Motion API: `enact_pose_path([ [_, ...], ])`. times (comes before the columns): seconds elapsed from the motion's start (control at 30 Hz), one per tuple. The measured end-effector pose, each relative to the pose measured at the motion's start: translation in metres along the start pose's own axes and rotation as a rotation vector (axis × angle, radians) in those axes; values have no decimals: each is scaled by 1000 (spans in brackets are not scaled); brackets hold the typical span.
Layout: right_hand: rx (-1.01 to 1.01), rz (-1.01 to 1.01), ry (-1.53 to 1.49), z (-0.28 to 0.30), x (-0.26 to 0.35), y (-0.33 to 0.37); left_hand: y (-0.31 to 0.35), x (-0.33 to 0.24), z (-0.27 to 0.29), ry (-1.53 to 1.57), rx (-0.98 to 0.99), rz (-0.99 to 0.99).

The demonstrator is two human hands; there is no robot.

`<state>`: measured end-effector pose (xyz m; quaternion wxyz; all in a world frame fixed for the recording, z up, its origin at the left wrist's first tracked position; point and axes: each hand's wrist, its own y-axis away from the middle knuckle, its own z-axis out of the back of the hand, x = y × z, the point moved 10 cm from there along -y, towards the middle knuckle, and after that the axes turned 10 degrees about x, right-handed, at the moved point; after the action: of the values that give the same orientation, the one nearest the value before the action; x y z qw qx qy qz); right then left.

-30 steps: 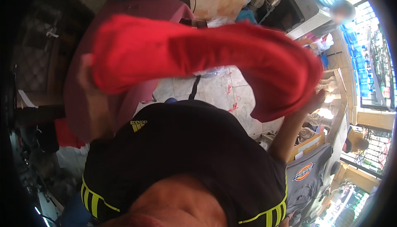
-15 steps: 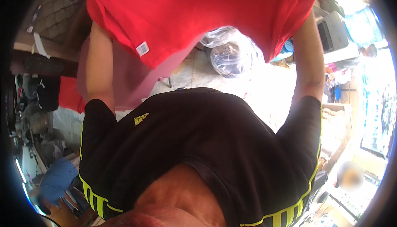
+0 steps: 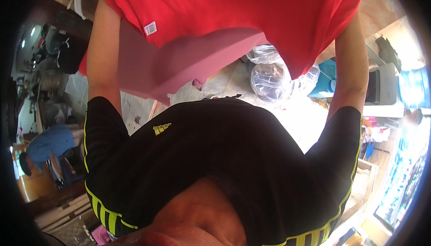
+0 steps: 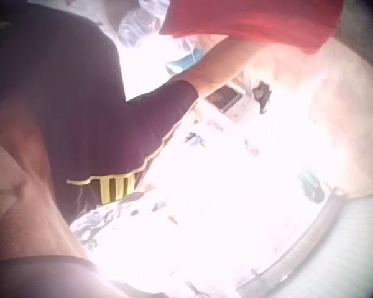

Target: The person lays a red t-shirt on a table and uses a small blade to cut off the attached tags. They carefully maneuver the blade around the fabric to remove the tags from the collar and side seams.

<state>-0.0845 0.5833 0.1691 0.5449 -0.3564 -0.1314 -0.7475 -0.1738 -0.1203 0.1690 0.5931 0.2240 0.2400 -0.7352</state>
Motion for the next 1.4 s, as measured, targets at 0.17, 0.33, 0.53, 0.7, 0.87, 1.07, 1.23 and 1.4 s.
enact_pose_path([
  [0.17, 62, 38, -8, -31, 12, -12, 52, 12, 16, -26, -63, 88],
  [0.33, 113, 79, 9, -47, 25, -19, 92, 20, 33, -47, -119, 153],
  [0.53, 144, 145, 54, -65, 33, -20, 112, 35, 54, -100, -157, 198],
  [0.7, 175, 195, 93, -103, 50, -4, 118, 60, 73, -145, -172, 255],
  [0.87, 134, 193, 255, -104, 49, 12, 111, 59, 81, -156, -184, 266],
  [1.07, 154, 213, 215, -114, 55, 11, 108, 66, 90, -168, -180, 273],
  [1.23, 138, 212, 212, -107, 52, 9, 114, 60, 77, -114, -138, 263],
  [1.4, 124, 138, 132, -119, -3, 74, 116, 45, 27, 22, 4, 252],
])
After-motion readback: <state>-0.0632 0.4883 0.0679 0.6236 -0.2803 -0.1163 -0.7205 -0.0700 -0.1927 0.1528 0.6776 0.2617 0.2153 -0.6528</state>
